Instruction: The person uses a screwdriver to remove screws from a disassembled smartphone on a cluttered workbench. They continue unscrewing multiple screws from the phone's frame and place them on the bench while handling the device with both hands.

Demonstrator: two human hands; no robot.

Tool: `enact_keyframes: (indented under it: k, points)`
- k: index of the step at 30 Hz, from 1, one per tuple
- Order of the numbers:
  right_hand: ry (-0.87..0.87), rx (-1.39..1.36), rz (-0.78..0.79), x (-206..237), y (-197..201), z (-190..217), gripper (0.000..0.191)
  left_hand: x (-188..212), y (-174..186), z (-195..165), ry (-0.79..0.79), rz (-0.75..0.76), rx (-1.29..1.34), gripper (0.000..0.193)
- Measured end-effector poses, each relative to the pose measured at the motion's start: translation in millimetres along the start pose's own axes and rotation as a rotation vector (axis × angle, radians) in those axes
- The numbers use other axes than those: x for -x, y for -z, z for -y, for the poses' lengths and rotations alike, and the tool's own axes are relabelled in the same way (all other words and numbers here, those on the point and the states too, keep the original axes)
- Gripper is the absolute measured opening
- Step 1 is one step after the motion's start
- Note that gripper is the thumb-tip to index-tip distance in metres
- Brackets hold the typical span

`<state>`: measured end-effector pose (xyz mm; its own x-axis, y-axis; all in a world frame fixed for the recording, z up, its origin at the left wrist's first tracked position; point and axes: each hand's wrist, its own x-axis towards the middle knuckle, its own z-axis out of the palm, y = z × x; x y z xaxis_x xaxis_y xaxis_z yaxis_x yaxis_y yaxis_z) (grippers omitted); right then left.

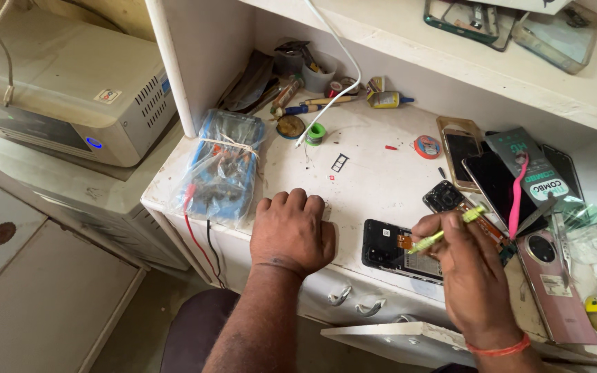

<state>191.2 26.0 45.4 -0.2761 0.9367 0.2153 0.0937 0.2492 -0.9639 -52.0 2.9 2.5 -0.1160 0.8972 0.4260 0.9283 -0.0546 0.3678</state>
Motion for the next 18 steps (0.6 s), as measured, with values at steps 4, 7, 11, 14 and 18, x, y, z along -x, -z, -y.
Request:
enact_keyframes:
  k: [4, 7, 11, 14, 18]
  points:
    - [-0.066, 0.153, -0.061, 3.4, -10.4, 1.0, 0.042, -1.0, 0.8, 0.3, 0.009, 0.023, -0.01, 0.021]
    - [-0.018, 0.151, -0.074, 8.5, -23.8, 2.6, 0.042, -1.0, 1.0, 0.5, 0.012, 0.029, -0.021, 0.021]
    - [0.135, 0.207, -0.093, 14.7, -33.8, 5.8, 0.045, -1.1, 0.5, 0.8, 0.009, 0.026, -0.027, 0.022]
    - [0.126, 0.298, -0.076, 12.4, -35.1, 5.5, 0.041, -0.9, 0.8, 1.1, 0.011, 0.023, -0.022, 0.021]
    - [0.074, 0.297, -0.065, 12.5, -36.0, 2.4, 0.037, -1.6, 1.2, 0.9, 0.011, 0.022, -0.022, 0.022]
